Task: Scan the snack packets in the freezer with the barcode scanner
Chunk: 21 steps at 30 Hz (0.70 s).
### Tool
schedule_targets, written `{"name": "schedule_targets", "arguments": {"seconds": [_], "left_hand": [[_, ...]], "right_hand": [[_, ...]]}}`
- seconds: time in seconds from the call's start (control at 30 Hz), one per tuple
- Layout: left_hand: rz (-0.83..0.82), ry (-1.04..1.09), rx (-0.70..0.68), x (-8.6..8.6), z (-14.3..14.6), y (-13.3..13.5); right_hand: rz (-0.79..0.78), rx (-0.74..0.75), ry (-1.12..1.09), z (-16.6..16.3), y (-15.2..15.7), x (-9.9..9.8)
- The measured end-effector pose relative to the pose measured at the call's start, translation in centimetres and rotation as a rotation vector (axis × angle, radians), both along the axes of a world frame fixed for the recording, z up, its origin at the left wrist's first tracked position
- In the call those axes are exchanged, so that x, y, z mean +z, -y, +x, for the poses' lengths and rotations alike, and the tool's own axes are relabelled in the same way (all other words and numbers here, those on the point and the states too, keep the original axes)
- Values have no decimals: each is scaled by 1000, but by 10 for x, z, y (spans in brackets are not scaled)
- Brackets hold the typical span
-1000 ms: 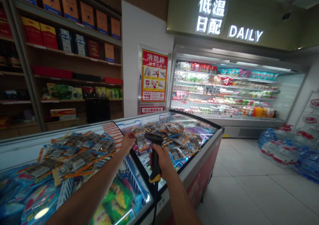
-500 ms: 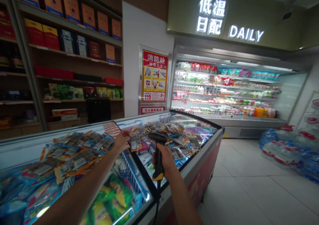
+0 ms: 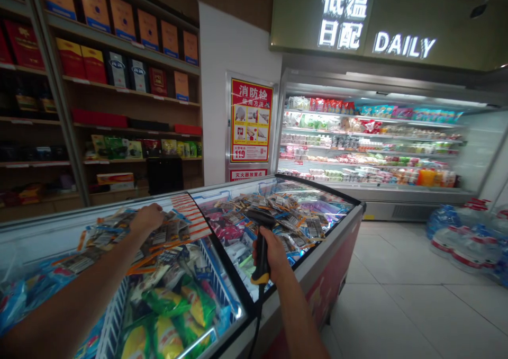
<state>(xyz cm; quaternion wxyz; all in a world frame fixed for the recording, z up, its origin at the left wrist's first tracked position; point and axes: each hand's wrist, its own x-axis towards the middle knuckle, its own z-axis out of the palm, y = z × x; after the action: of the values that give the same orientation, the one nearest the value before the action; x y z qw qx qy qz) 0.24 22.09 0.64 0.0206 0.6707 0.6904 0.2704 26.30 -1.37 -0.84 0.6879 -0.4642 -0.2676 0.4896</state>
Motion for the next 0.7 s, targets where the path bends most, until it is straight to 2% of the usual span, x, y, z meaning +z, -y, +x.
{"name": "schedule_targets", "arguments": {"seconds": [0.07,0.17,0.3,0.4,0.53,0.7], "left_hand": [[113,-28,-47,-2,18,4],[163,-25,-254,-12,66,11],[40,-49,-520,-38,137,22],[-43,-66,-651,-58,171,32],[-78,-104,-717,-70,181,41],[-76,-134,-685,-61,161,42]], "right_hand": [[-12,-17,-10,2,0,0],[-28,-36,-16,3,-1,-2],[-28,-39,4,6,-3,-5],[-38,-57,30,9,-4,-7],[-47,-71,51,11,-3,-6],[-26,-63,38,5,-3,-4]]}}
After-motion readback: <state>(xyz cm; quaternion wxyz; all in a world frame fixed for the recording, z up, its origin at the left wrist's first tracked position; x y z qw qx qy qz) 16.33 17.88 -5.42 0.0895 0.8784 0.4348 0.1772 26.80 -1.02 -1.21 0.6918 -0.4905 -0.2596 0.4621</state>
